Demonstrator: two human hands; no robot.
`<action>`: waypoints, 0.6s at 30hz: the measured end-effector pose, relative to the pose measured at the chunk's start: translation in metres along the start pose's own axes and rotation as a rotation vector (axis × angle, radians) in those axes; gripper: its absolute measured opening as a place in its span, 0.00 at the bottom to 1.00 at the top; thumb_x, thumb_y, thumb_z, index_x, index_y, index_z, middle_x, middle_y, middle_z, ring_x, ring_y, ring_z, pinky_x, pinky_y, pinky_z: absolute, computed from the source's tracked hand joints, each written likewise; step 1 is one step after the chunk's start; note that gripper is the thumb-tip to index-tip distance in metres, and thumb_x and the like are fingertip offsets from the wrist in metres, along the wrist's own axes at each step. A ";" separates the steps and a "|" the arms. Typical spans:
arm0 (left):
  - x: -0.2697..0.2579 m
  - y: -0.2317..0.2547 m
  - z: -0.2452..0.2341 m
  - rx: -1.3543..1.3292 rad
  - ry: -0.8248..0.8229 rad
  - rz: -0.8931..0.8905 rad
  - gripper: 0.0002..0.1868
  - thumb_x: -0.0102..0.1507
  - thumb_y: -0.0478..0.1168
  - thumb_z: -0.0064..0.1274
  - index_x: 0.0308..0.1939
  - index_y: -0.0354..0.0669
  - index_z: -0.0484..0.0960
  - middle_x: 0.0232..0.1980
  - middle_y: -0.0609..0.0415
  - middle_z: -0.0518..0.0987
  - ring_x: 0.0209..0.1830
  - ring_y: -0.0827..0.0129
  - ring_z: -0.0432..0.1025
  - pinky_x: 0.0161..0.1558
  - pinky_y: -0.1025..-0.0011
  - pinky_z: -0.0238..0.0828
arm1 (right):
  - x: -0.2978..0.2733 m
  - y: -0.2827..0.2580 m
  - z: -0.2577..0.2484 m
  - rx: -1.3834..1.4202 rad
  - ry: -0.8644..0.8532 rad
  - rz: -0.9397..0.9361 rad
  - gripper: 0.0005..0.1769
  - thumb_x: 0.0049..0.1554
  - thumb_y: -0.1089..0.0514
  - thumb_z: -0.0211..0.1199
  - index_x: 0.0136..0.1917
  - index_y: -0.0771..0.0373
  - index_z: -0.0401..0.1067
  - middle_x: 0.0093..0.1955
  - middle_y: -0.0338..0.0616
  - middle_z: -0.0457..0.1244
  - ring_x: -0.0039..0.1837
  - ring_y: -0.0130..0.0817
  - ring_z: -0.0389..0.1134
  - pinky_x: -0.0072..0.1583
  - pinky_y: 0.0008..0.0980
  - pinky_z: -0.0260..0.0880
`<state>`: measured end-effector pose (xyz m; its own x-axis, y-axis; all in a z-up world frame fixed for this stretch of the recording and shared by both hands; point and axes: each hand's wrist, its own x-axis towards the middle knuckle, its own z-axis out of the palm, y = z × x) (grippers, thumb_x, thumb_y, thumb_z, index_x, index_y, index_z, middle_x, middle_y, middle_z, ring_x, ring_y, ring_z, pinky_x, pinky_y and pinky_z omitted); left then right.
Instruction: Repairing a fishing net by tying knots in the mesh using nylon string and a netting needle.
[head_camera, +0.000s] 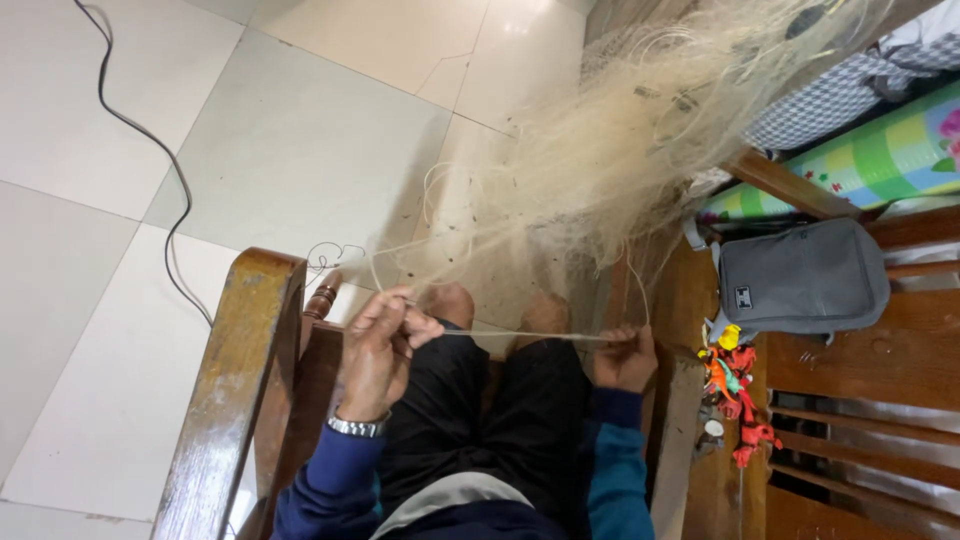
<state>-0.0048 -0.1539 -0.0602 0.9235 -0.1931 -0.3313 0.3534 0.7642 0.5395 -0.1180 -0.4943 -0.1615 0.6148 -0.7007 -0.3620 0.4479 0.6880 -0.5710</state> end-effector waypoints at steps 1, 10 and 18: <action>0.002 0.004 -0.002 -0.019 0.012 0.018 0.09 0.63 0.33 0.39 0.43 0.35 0.73 0.22 0.42 0.74 0.25 0.57 0.77 0.30 0.62 0.78 | 0.005 0.001 0.000 0.028 -0.052 0.064 0.12 0.56 0.54 0.57 0.32 0.55 0.63 0.27 0.27 0.54 0.30 0.22 0.58 0.36 0.21 0.61; 0.029 0.019 -0.005 -0.012 0.125 -0.012 0.06 0.64 0.37 0.40 0.41 0.40 0.71 0.26 0.49 0.75 0.20 0.66 0.74 0.24 0.69 0.78 | -0.089 -0.002 -0.020 -0.397 -0.113 0.032 0.08 0.60 0.52 0.51 0.38 0.52 0.62 0.26 0.31 0.52 0.35 0.32 0.63 0.38 0.29 0.68; 0.059 0.036 0.002 -0.115 -0.027 0.130 0.03 0.63 0.31 0.45 0.36 0.42 0.73 0.23 0.53 0.73 0.16 0.71 0.64 0.20 0.74 0.64 | -0.169 0.001 0.001 -0.332 -0.332 0.296 0.08 0.56 0.59 0.52 0.34 0.56 0.60 0.27 0.36 0.54 0.36 0.34 0.57 0.39 0.32 0.60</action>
<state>0.0630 -0.1388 -0.0585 0.9646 -0.1032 -0.2427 0.2125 0.8491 0.4836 -0.2214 -0.3749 -0.1000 0.8789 -0.3522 -0.3217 0.0289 0.7125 -0.7011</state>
